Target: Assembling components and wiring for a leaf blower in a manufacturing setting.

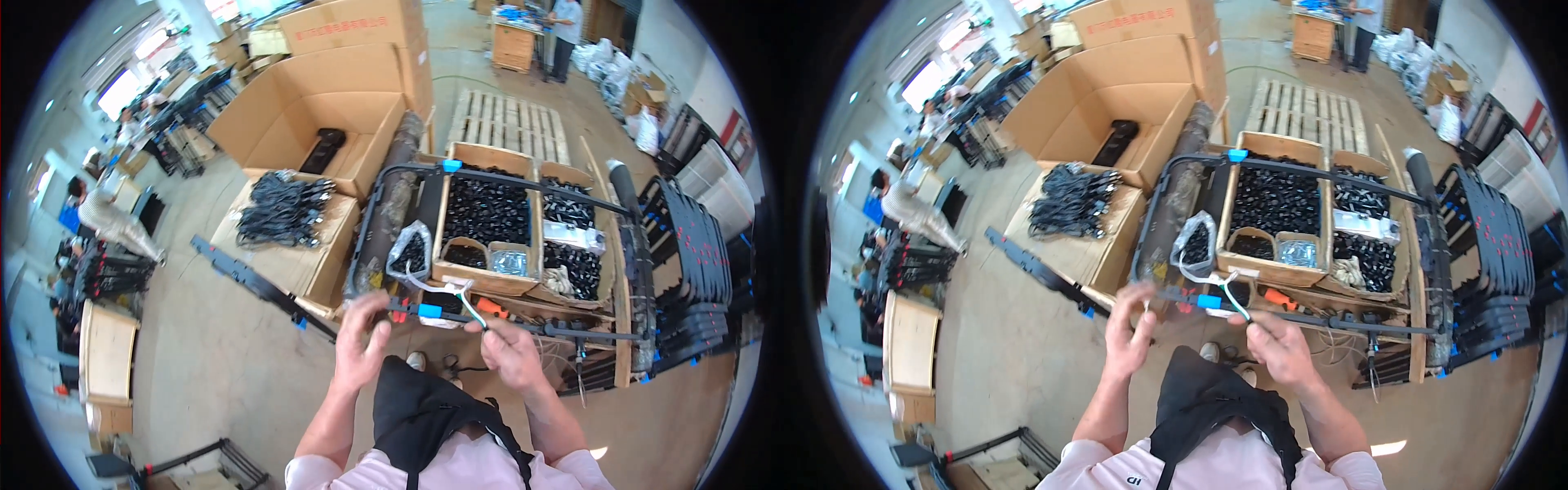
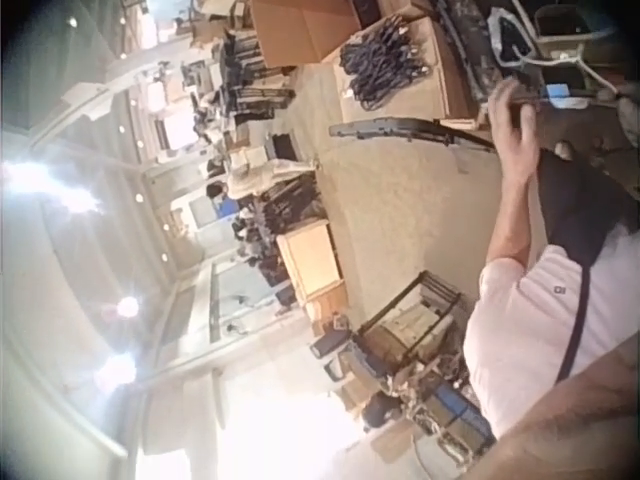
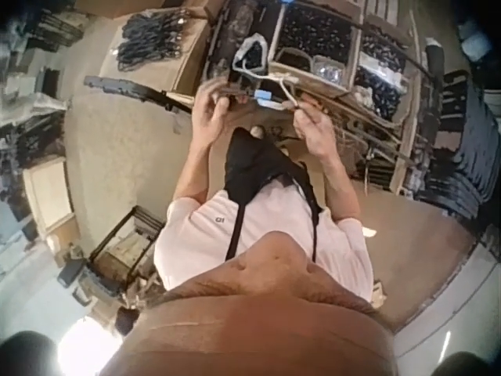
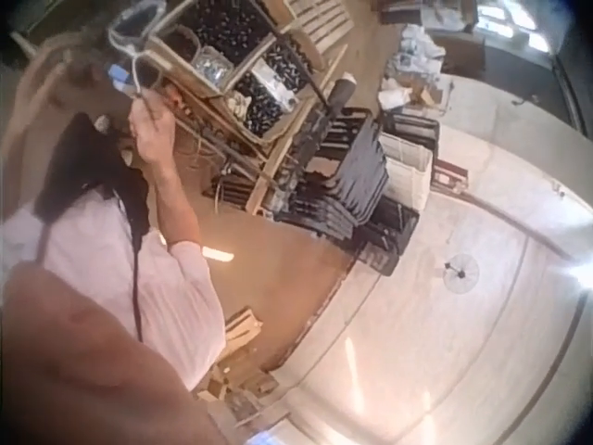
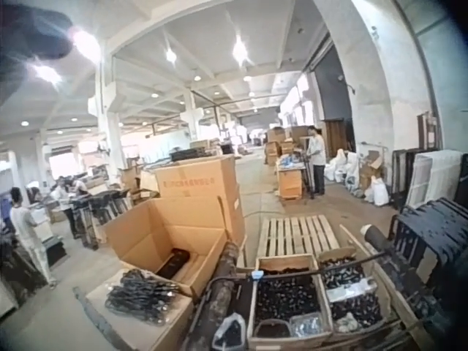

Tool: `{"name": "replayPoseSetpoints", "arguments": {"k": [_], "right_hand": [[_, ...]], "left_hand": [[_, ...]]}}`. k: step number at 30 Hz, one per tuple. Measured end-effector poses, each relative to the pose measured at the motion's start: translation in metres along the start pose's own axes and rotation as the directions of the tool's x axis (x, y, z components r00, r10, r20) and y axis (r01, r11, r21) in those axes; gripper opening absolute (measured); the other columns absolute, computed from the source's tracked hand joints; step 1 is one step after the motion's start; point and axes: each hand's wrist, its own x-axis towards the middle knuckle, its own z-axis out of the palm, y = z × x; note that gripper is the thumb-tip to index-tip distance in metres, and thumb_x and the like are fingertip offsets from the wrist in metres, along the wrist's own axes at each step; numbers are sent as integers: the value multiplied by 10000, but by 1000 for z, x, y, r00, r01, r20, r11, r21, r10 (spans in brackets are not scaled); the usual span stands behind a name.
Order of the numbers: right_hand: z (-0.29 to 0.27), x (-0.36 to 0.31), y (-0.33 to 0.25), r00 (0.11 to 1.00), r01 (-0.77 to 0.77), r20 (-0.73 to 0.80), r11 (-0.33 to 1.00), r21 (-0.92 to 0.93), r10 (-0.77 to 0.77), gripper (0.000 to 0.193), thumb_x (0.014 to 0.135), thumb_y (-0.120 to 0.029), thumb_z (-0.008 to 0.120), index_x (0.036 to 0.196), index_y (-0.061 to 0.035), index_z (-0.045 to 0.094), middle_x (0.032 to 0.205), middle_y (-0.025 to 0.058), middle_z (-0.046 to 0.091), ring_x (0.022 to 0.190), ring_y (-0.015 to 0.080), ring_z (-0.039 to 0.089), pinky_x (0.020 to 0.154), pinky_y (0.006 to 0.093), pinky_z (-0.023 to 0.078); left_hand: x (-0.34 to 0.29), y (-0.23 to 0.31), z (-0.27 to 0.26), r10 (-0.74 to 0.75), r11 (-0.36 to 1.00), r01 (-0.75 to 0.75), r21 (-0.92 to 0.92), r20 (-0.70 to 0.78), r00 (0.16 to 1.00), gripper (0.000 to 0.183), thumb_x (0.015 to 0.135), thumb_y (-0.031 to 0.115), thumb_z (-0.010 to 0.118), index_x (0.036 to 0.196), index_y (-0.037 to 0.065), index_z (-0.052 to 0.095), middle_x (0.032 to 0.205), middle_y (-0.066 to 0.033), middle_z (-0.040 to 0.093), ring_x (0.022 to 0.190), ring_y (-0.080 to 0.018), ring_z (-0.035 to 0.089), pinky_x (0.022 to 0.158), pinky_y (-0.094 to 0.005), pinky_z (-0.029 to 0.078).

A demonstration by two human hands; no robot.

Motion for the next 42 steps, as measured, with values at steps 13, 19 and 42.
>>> {"name": "replayPoseSetpoints", "arguments": {"k": [13,19,42], "right_hand": [[13,-23,33,939,344,192,777,-527,-286,281,996,-122,658,1234,9,730,1089,197,770,883,275,753,803,347,569],[16,-22,54,906,412,220,632,-656,-362,246,984,-140,673,1180,-5,733,968,181,747,826,353,729,711,406,574],[60,19,98,914,381,245,477,-792,-323,240,970,-177,677,1176,-71,740,849,138,707,753,350,701,669,442,565]], "left_hand": [[-64,21,40,-463,719,559,-414,314,829,374,1096,190,574,1383,-47,544,1020,-98,710,964,-170,679,886,-330,552],[-75,5,61,-565,688,578,-438,177,806,277,1073,215,629,1227,-7,689,930,-24,705,908,-77,658,800,-240,533],[-69,-65,32,-313,939,323,115,-95,945,224,1000,172,689,1160,38,770,1138,-125,714,1078,-219,659,942,-363,538]]}}
